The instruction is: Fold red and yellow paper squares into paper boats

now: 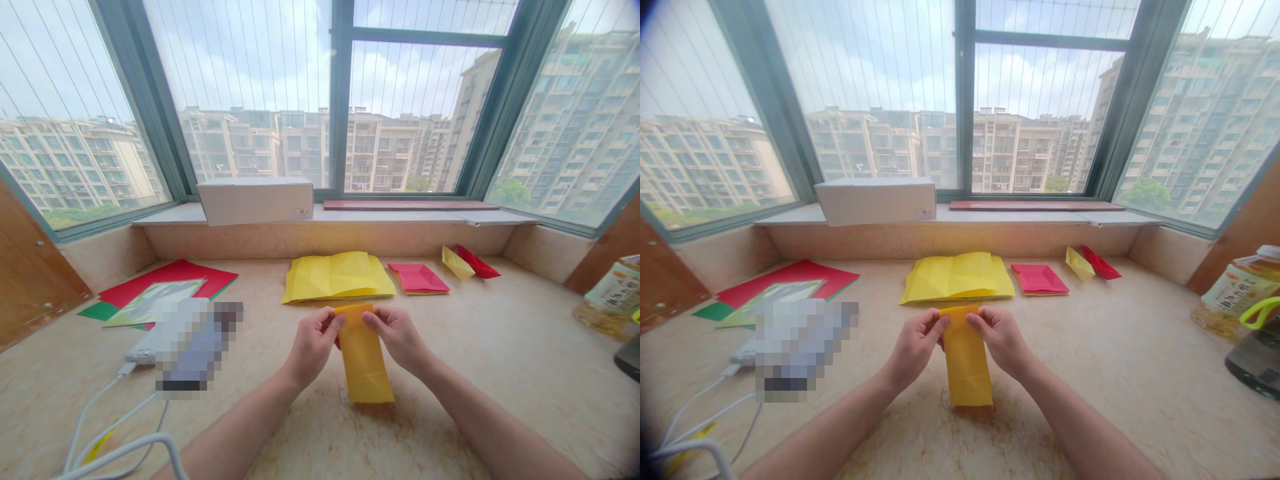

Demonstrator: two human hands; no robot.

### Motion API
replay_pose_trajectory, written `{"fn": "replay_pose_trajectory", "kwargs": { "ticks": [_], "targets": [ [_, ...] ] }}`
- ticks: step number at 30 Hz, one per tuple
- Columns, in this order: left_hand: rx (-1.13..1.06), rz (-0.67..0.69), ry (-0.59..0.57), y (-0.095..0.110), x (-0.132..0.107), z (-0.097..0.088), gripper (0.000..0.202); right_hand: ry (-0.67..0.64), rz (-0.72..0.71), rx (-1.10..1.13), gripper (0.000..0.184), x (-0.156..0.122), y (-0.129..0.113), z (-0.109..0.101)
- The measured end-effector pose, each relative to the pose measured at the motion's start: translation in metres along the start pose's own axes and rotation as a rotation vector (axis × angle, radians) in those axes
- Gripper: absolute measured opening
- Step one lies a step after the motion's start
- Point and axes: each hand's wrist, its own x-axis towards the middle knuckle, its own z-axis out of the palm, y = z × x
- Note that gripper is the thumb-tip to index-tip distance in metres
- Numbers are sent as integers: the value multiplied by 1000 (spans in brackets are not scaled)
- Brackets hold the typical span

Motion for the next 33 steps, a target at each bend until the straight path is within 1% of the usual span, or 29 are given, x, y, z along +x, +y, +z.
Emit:
{"fn": "replay_pose_trajectory", "kwargs": {
  "ticks": [5, 14, 19, 23, 27, 29, 31, 33],
  "targets": [
    [11, -1, 25, -1, 0, -1, 29, -13, -43, -35, 36, 0, 2, -1],
    [-16, -4, 17, -2, 0, -1, 32, -20, -37, -41, 37, -1, 1, -1],
    [-14, -4, 19, -4, 0, 0, 35, 3, -28, -46, 38, -1, -1, 0],
    [26, 29, 20, -1, -3, 0, 38, 3, -31, -47, 35, -2, 1, 0],
    [152, 113, 81, 3, -5, -3, 39, -34, -25, -94, 34, -6, 3, 1],
    [231, 138, 102, 4, -4, -5, 39, -83, -19, -101, 34, -8, 2, 1],
    [293, 144, 93, 5, -4, -8, 40, -154, 1, -79, 33, -10, -1, 1],
    [316, 137, 75, 4, -3, -8, 41, -178, 20, -66, 32, -11, -4, 2]
  ]
}}
